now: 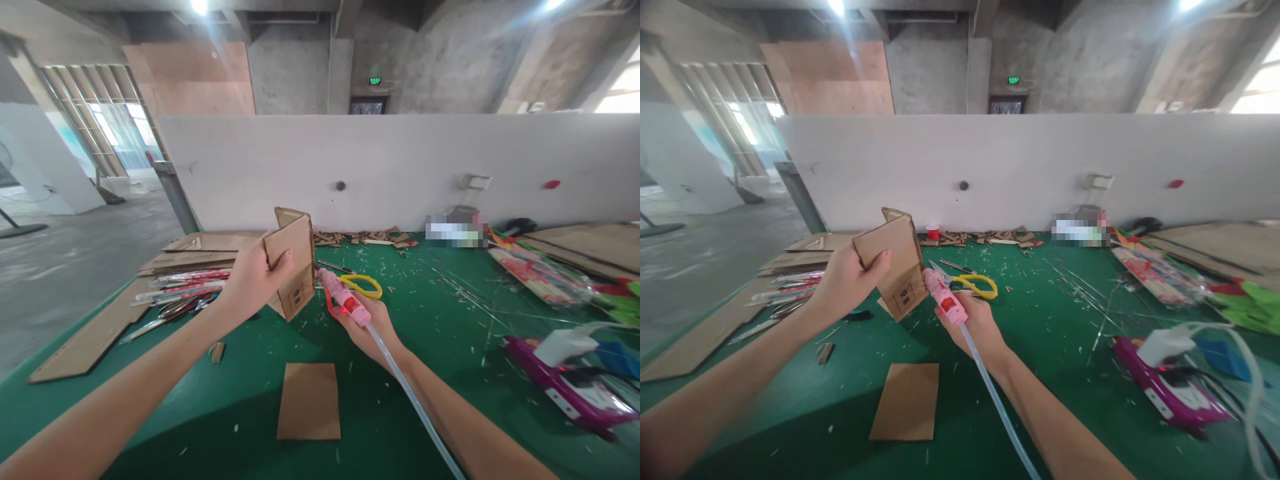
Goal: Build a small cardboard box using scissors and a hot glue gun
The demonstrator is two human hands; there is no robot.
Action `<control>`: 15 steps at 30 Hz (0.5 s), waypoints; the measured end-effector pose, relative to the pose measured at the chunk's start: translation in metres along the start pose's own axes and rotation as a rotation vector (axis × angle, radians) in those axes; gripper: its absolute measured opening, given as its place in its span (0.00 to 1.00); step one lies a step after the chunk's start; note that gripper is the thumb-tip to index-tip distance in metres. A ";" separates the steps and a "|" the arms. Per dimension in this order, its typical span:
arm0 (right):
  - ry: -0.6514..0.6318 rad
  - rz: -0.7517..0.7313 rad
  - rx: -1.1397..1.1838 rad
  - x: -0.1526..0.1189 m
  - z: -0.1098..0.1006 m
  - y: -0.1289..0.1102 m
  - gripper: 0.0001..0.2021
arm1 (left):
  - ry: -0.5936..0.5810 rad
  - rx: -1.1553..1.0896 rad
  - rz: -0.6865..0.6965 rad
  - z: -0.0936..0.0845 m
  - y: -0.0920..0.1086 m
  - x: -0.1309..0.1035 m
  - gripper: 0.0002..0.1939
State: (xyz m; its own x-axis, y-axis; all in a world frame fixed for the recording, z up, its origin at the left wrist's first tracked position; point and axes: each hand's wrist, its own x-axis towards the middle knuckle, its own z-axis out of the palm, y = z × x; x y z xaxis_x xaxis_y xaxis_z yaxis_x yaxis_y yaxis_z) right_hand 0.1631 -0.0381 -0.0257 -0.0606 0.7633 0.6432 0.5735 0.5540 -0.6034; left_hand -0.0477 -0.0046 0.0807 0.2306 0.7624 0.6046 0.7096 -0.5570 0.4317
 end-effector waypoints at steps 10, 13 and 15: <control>0.016 0.021 -0.020 0.002 0.000 0.001 0.05 | 0.053 -0.037 0.015 -0.003 -0.002 0.003 0.15; 0.024 0.028 -0.028 0.002 0.001 0.004 0.05 | 0.083 -0.063 -0.008 -0.007 -0.002 0.004 0.16; 0.029 0.033 -0.034 0.001 0.000 0.005 0.05 | 0.098 -0.063 -0.033 -0.010 -0.002 0.004 0.17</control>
State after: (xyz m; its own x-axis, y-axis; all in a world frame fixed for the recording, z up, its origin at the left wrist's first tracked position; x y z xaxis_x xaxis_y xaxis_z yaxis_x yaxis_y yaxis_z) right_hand 0.1658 -0.0339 -0.0283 -0.0180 0.7705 0.6372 0.6019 0.5172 -0.6084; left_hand -0.0546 -0.0036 0.0889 0.1389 0.7466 0.6506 0.6717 -0.5538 0.4920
